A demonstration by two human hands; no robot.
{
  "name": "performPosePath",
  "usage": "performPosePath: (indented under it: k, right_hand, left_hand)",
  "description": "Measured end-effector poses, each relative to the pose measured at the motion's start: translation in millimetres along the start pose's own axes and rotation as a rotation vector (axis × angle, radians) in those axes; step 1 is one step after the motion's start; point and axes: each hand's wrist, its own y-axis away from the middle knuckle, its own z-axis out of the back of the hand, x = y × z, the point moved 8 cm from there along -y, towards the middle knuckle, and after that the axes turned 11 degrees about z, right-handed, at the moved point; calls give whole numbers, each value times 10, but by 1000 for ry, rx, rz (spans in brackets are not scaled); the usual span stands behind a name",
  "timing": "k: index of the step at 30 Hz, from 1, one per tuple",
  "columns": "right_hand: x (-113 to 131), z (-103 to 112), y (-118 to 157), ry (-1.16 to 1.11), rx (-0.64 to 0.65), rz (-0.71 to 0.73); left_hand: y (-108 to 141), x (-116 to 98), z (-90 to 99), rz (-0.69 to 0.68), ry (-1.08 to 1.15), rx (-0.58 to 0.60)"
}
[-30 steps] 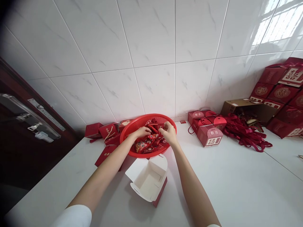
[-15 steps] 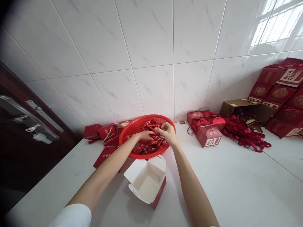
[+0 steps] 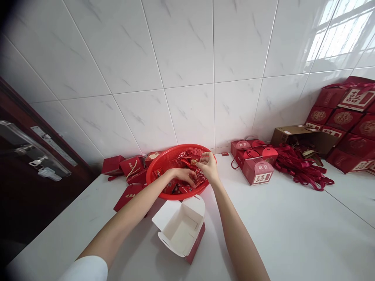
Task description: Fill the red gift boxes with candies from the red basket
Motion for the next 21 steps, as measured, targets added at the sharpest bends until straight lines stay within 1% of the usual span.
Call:
performPosePath:
  k: [3, 6, 8, 11, 14, 17, 19, 21]
  right_hand:
    - [36, -31, -4, 70, 50, 19]
    - [74, -59, -15, 141, 88, 51]
    - [87, -66, -18, 158, 94, 57]
    - [103, -58, -17, 166, 81, 56]
    - [116, -31, -18, 169, 55, 53]
    - [108, 0, -22, 162, 30, 43]
    - [90, 27, -23, 152, 5, 28]
    - [67, 54, -21, 141, -20, 9]
  left_hand:
    - [49, -97, -13, -53, -107, -97]
    - [57, -206, -82, -92, -181, -144]
    - [26, -248, -115, -69, -205, -169]
    - [-19, -307, -117, -49, -221, -221]
    - [-31, -330, -84, -68, -183, -226]
    - [-5, -257, 26, -80, -99, -200]
    - [44, -178, 165, -94, -14, -210]
    - [120, -102, 334, -123, 100, -248]
